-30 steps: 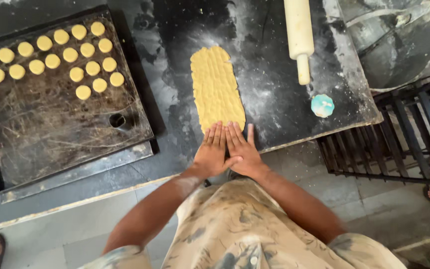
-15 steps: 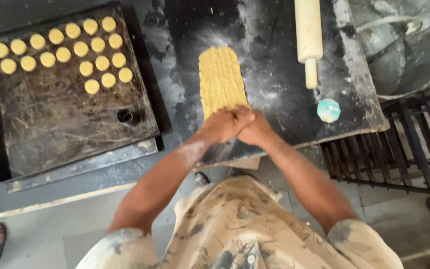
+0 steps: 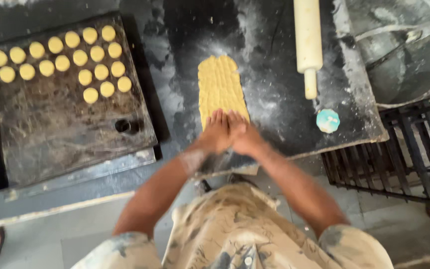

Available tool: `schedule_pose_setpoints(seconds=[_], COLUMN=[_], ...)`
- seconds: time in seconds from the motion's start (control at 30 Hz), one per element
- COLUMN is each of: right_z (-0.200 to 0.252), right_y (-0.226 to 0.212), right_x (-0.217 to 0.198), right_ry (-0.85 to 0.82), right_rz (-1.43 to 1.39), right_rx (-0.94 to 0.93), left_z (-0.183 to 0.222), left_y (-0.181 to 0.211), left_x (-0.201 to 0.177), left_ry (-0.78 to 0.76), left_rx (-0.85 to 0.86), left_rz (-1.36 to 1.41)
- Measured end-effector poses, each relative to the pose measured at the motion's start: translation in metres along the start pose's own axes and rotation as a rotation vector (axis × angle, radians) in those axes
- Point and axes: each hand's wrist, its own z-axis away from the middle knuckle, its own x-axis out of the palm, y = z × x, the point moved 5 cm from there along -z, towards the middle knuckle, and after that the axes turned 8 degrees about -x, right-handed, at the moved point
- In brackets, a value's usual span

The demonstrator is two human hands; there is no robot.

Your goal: The person places cut dough circles onto a tray, gathers the remaining dough into a ball, and then hand-presses and flattens a portion of dough on the counter.

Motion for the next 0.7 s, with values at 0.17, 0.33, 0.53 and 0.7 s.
schedule_pose_setpoints(seconds=[0.17,0.33,0.53,0.7], right_z=[-0.019,-0.033,-0.04,-0.063], right_y=[0.008,0.015,0.007,0.053], right_x=[-0.014,-0.004,-0.013,-0.003], right_ry=[0.035,-0.024,0.23,-0.196], right_rz=[-0.027,-0.051,0.131,-0.246], right_rx=[0.01,0.053,-0.054,0.216], left_z=[-0.03,-0.041,-0.049,-0.072], left_y=[-0.017,-0.022,-0.014,-0.038], left_x=[-0.022,-0.023,-0.037,-0.016], left_ry=[-0.094,-0.118,0.281,-0.175], left_rx=[-0.065,-0.086,0.08,-0.213], left_rz=[0.061,0.163,-0.055,0.235])
